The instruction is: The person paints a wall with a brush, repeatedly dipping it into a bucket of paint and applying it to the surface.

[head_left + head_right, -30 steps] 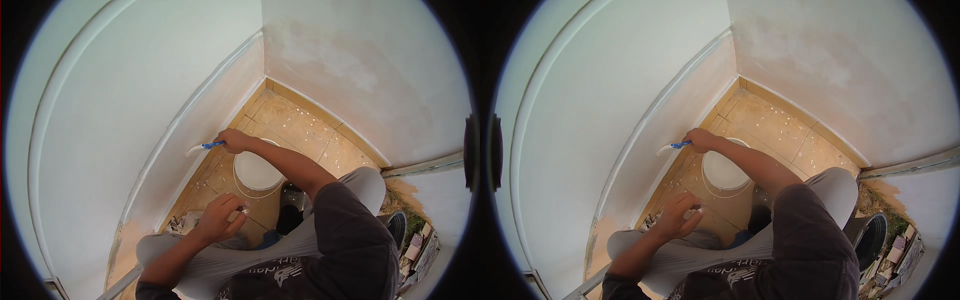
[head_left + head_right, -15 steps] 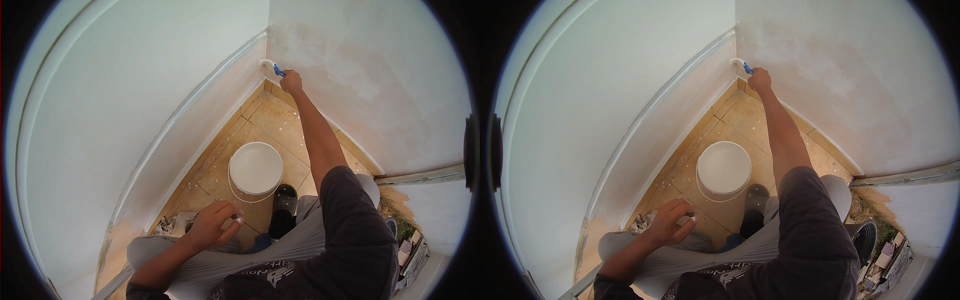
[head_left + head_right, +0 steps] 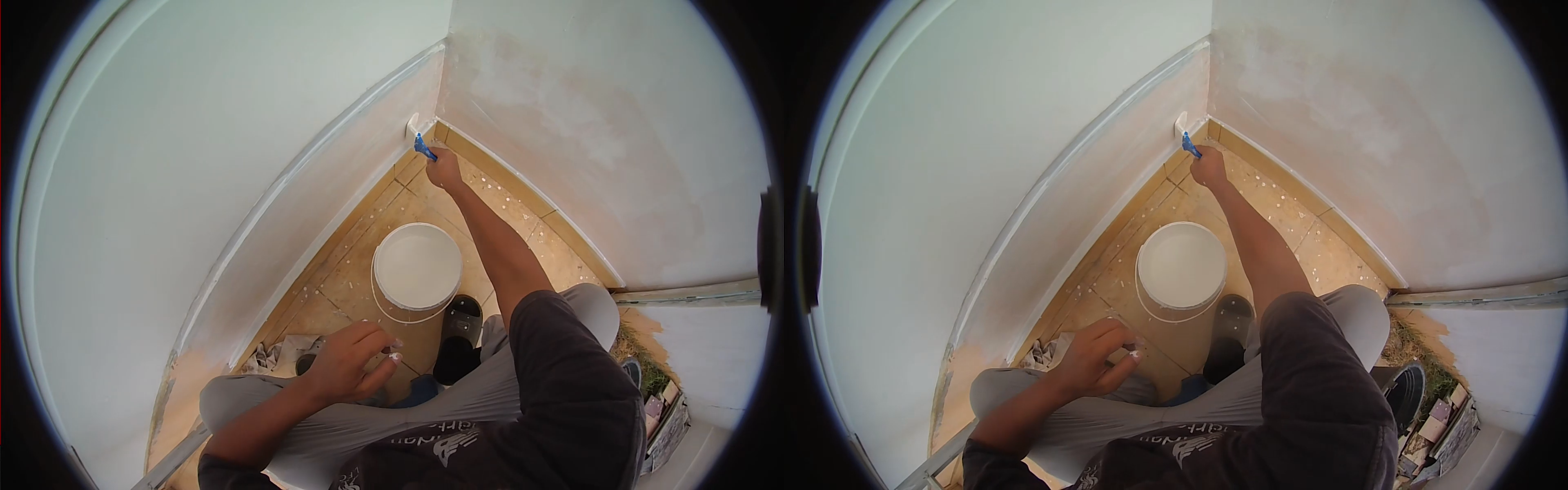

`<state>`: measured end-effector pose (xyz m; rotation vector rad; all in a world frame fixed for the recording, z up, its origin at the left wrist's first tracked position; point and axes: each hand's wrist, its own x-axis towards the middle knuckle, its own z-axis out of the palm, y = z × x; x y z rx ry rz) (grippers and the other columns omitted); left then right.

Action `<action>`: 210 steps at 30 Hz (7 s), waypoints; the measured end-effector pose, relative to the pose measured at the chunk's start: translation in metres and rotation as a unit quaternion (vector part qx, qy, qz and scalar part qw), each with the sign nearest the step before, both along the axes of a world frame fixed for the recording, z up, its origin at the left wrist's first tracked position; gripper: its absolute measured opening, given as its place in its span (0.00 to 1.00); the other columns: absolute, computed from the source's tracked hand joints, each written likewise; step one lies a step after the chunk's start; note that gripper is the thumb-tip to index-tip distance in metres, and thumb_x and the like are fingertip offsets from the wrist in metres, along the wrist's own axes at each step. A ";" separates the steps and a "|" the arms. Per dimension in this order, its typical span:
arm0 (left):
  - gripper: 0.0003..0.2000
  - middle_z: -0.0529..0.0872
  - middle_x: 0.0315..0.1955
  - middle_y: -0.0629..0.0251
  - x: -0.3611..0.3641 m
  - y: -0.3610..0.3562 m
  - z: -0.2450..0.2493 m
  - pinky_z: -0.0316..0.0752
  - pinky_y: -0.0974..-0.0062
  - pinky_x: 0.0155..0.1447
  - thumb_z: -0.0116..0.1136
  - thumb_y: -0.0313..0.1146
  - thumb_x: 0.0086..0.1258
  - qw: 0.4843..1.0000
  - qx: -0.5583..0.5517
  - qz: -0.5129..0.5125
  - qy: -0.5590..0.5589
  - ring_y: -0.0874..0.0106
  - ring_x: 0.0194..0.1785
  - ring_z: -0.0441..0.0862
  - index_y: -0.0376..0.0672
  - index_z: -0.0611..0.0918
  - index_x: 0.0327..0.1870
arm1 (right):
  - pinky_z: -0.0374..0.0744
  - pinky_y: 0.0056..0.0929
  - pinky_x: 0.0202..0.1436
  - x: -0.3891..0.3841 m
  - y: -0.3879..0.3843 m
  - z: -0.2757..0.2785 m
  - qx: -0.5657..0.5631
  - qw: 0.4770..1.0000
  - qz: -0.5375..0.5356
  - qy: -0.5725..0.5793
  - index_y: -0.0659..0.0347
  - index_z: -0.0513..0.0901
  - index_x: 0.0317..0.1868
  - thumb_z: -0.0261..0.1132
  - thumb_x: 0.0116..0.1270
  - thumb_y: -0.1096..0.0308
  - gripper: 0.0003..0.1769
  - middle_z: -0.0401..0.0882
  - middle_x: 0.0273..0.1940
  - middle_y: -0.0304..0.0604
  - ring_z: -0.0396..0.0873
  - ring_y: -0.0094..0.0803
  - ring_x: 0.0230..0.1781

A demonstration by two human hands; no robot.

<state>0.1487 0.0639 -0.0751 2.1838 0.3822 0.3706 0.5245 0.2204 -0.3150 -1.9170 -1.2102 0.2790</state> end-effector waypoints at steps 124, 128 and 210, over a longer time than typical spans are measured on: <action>0.18 0.84 0.39 0.51 -0.083 -0.026 -0.001 0.77 0.57 0.52 0.61 0.46 0.67 0.958 0.140 0.031 0.250 0.52 0.45 0.83 0.39 0.84 0.45 | 0.80 0.37 0.45 -0.100 -0.132 0.219 -0.214 0.893 0.393 -0.049 0.61 0.87 0.37 0.70 0.60 0.62 0.11 0.87 0.35 0.47 0.84 0.40 0.38; 0.18 0.84 0.38 0.51 -0.081 -0.020 0.000 0.77 0.57 0.52 0.60 0.46 0.67 0.949 0.145 0.028 0.279 0.52 0.45 0.84 0.39 0.84 0.44 | 0.80 0.37 0.46 -0.103 -0.127 0.224 -0.260 0.860 0.433 -0.079 0.60 0.88 0.40 0.69 0.60 0.63 0.12 0.87 0.37 0.48 0.85 0.41 0.40; 0.17 0.87 0.39 0.47 -0.062 -0.017 -0.046 0.80 0.57 0.47 0.62 0.24 0.56 0.944 0.120 0.009 0.308 0.51 0.45 0.86 0.35 0.81 0.48 | 0.72 0.20 0.23 -0.088 -0.129 0.217 -0.211 0.889 0.376 0.151 0.62 0.78 0.40 0.64 0.73 0.58 0.14 0.76 0.24 0.38 0.74 0.21 0.21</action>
